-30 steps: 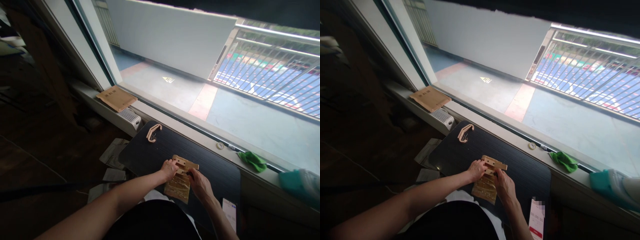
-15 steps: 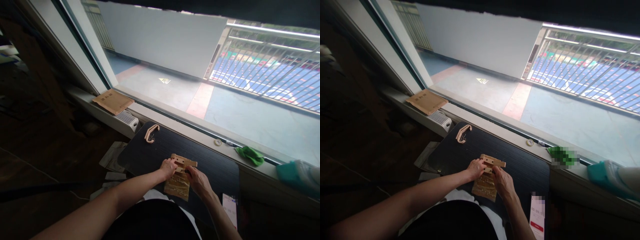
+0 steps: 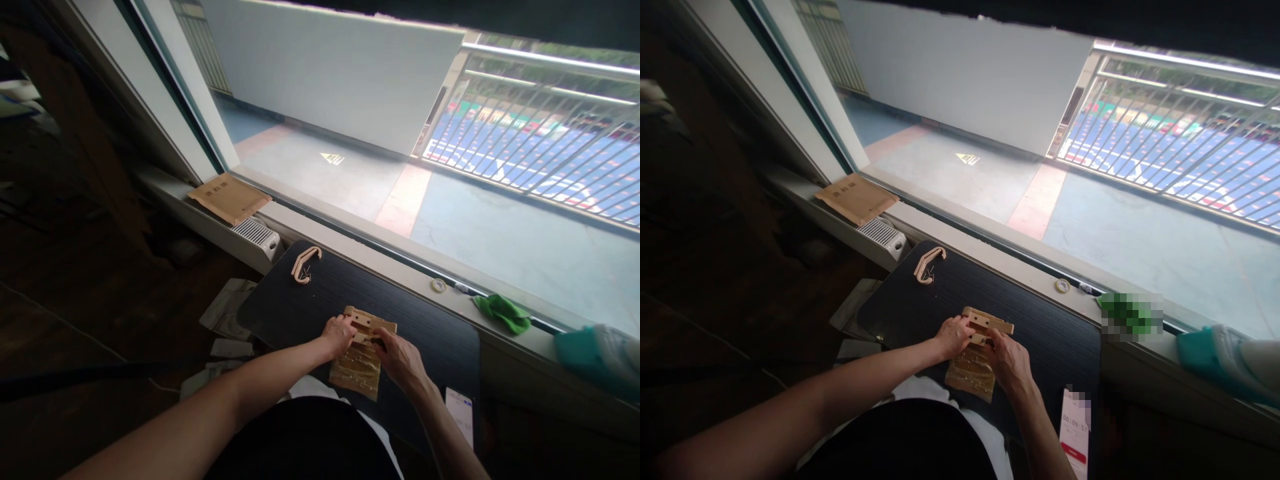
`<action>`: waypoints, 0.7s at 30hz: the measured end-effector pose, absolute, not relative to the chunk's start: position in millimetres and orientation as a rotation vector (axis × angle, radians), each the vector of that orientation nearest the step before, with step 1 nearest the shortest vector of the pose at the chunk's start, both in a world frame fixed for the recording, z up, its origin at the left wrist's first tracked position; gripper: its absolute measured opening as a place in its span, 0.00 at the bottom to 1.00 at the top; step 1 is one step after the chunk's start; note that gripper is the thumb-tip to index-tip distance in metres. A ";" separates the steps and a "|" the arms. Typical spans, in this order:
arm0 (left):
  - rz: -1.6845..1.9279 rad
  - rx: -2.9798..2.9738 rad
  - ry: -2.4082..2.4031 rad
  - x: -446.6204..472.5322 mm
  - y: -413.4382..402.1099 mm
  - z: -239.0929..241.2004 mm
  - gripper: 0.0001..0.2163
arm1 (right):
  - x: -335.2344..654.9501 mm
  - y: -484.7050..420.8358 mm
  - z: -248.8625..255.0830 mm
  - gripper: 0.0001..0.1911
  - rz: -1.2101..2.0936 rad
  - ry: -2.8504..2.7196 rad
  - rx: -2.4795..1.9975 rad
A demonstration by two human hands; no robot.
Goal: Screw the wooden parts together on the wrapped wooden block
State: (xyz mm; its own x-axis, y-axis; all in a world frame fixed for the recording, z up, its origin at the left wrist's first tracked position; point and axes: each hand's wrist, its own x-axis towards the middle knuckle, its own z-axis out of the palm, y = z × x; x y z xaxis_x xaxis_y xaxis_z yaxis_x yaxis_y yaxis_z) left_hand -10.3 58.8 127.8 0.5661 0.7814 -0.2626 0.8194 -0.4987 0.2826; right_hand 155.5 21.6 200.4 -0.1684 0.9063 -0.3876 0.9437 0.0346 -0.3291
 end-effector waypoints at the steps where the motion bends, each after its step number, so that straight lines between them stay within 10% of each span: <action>1: -0.131 2.433 1.304 -10.4 58.6 127.4 0.09 | 155.7 22.1 201.2 0.10 -0.799 2.223 1.972; 21: -0.145 2.450 1.315 -9.5 58.1 126.9 0.08 | 147.5 24.3 202.7 0.09 -0.799 2.145 1.942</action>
State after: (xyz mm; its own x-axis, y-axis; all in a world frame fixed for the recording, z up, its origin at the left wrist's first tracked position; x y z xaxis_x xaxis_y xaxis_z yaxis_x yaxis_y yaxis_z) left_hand -9.5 58.1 126.9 0.5630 0.7866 -0.2536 0.8229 -0.5051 0.2602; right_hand 147.5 24.3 202.7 -0.1572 0.8830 -0.4423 0.9571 0.0259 -0.2885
